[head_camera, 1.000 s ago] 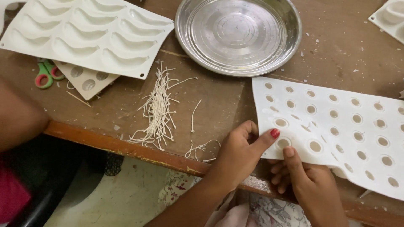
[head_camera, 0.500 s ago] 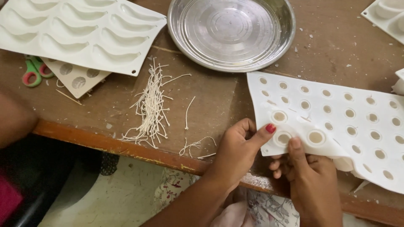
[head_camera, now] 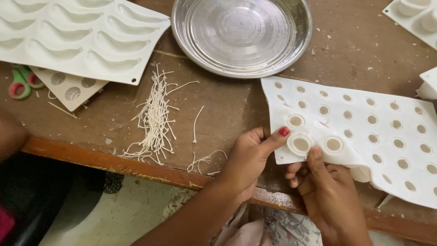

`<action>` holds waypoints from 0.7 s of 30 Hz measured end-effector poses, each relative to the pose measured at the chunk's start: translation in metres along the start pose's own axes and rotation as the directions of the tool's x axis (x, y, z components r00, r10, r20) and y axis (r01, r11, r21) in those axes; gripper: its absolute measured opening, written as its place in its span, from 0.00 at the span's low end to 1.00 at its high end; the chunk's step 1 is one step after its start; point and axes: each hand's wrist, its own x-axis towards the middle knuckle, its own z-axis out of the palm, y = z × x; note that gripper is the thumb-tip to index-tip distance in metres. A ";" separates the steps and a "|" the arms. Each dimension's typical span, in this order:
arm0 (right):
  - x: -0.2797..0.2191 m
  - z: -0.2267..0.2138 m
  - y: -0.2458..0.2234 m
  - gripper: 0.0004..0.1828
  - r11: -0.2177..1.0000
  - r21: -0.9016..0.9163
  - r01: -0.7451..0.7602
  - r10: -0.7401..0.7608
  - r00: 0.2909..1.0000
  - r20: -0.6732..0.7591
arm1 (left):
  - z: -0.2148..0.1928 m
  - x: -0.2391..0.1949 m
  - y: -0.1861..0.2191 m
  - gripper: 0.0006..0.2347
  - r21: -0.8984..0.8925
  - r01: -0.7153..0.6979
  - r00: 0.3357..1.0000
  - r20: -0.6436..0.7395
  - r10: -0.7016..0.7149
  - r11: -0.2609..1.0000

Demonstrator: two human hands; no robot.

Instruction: The person flexes a white silicone mold sheet and presses small wax candle shapes out of its cavities by hand, briefly using scissors to help release stuck pieces, and places the removed wax pieces onto a round metal tray. Other people across the table perform similar demolding work.

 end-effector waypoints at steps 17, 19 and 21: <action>0.052 0.014 -0.041 0.33 0.835 -0.550 0.012 0.044 0.995 0.088 | 0.006 0.061 0.044 0.19 0.642 -0.226 0.974 0.140 0.178 0.733; 0.052 0.022 -0.041 0.29 0.920 -0.392 0.011 0.039 0.992 0.119 | 0.005 0.069 0.040 0.18 0.559 -0.242 0.969 0.173 0.174 0.793; 0.056 0.023 -0.039 0.25 0.975 -0.223 0.009 0.026 0.988 0.153 | 0.009 0.071 0.044 0.17 0.470 -0.257 0.962 0.206 0.178 0.845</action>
